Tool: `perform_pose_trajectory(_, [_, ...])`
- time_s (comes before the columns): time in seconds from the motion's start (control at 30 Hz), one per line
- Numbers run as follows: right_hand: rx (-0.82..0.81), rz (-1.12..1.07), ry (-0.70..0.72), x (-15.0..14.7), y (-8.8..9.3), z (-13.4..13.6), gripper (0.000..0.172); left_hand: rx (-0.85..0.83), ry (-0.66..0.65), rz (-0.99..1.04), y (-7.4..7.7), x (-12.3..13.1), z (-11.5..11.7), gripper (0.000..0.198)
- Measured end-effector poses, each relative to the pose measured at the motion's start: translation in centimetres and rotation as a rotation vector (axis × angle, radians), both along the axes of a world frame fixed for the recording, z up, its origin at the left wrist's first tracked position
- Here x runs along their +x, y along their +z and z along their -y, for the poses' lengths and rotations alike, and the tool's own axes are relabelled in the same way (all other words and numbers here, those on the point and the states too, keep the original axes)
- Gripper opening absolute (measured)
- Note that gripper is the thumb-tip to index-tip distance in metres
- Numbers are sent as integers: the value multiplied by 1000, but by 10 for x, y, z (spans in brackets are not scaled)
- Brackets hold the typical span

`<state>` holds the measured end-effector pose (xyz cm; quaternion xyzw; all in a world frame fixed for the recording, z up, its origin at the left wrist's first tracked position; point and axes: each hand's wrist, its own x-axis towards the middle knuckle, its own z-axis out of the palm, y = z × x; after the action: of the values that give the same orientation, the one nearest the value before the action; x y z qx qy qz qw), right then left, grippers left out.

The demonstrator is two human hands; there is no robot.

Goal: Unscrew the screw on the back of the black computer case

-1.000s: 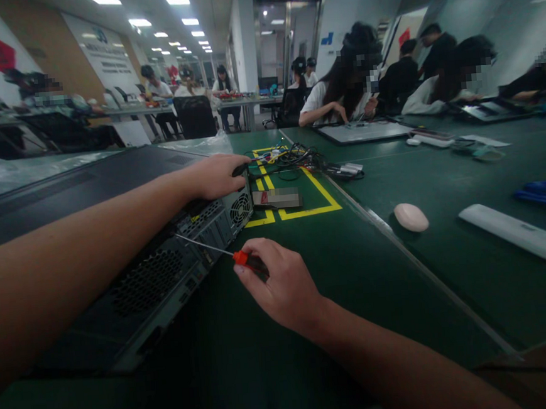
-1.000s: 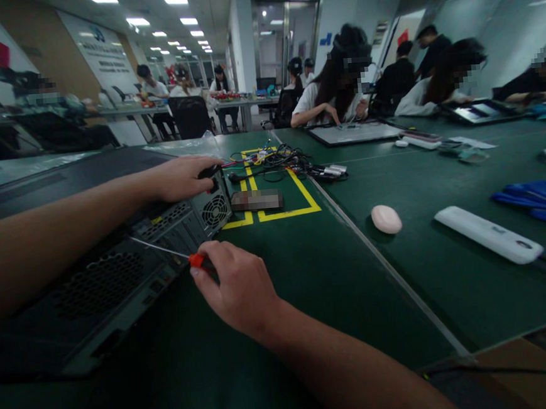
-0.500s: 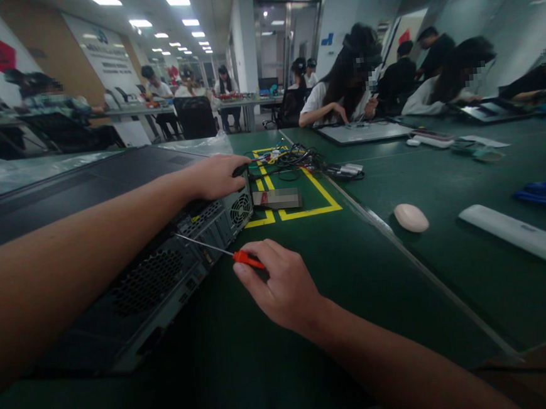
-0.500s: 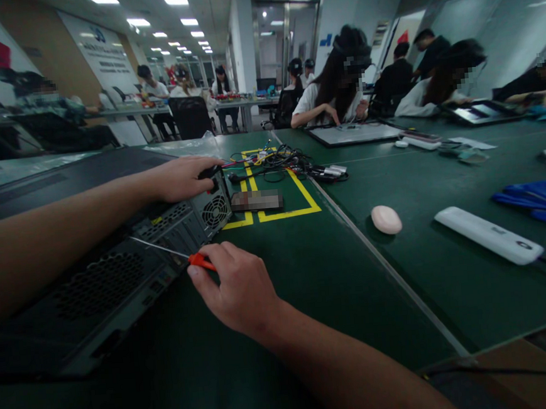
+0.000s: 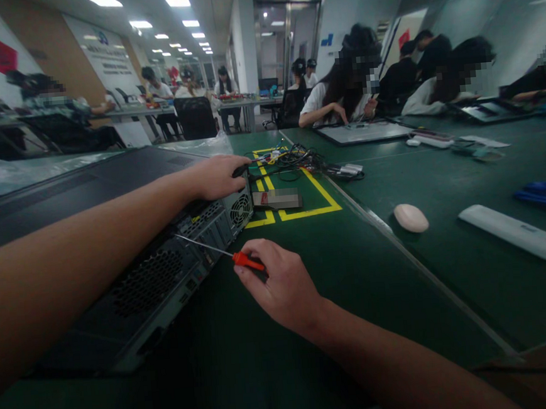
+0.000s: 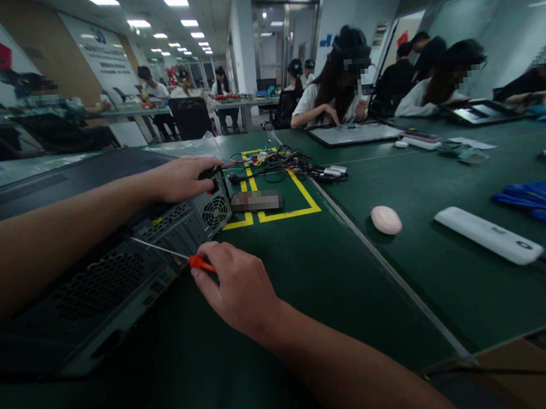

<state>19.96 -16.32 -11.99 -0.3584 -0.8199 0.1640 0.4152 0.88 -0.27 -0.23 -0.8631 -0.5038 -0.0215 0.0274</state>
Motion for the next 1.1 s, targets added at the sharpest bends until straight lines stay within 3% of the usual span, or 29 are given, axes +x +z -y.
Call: perform_pose_trajectory(1.1, [8,-30,1,0,0,1,22,19,-15,-6,-2,0,-3,77])
